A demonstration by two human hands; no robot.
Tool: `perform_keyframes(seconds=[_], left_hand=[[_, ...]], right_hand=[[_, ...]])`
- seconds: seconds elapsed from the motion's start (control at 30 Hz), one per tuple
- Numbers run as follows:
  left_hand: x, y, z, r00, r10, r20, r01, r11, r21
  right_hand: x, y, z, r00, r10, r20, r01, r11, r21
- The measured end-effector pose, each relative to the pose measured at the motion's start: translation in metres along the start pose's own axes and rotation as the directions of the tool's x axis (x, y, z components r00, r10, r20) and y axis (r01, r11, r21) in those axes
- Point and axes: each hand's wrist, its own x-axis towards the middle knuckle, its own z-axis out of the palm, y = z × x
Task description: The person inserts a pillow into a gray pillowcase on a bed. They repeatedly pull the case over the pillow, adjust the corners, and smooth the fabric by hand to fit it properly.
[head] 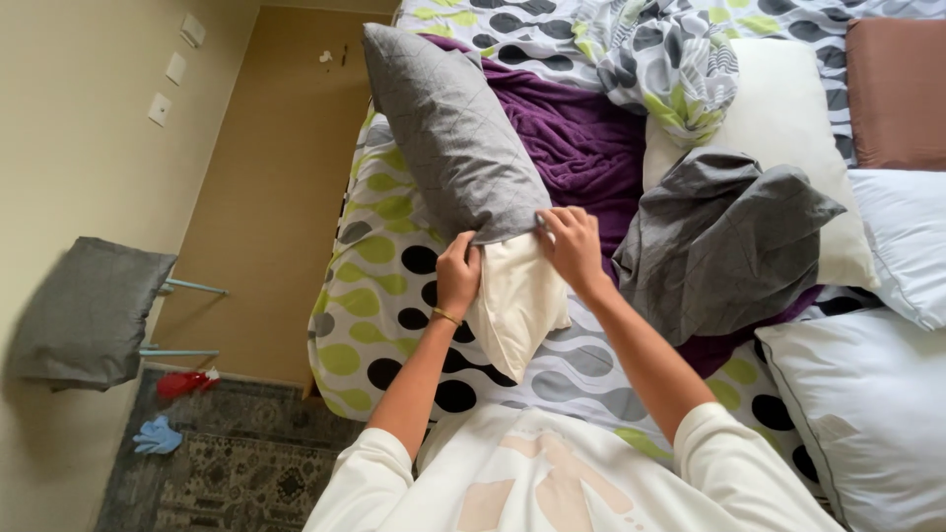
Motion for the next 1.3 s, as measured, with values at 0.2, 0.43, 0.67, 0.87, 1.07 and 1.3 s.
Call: perform_keyframes(seconds=[0.2,0.43,0.67,0.87,1.07,1.3], left_hand=[[0.003,0.014,0.005,0.997,-0.071,-0.038,0.068,0.996,-0.062],[-0.017,0.005,0.014,0.991,-0.124,0.044,0.128,0.988,-0.084],[-0.010,0.035,-0.017,0.976,-0.129,0.175,0.169,0.956,-0.239],[-0.011,0.083,0.010,0.989,-0.011,0.147,0.047,0.969,-0.243],[-0.016,0.099,0.016,0.965,0.147,0.219,-0.119,0.984,-0.136],[-0.035,0.118,-0.046,0.788,0.374,0.488,-0.421,0.907,-0.016]], right_hand=[[0.013,0.030,-0.022,0.984,-0.142,0.109,0.099,0.940,0.328],[0.000,0.022,-0.067,0.622,-0.240,0.745,-0.412,0.709,0.573],[-0.026,0.046,-0.067,0.545,-0.227,0.807,-0.626,0.530,0.573],[-0.028,0.021,-0.117,0.860,-0.133,0.493,-0.199,0.802,0.563],[-0.059,0.015,-0.118,0.987,-0.105,0.121,0.082,0.979,0.185],[-0.064,0.022,-0.150,0.954,-0.185,0.236,0.053,0.879,0.474]])
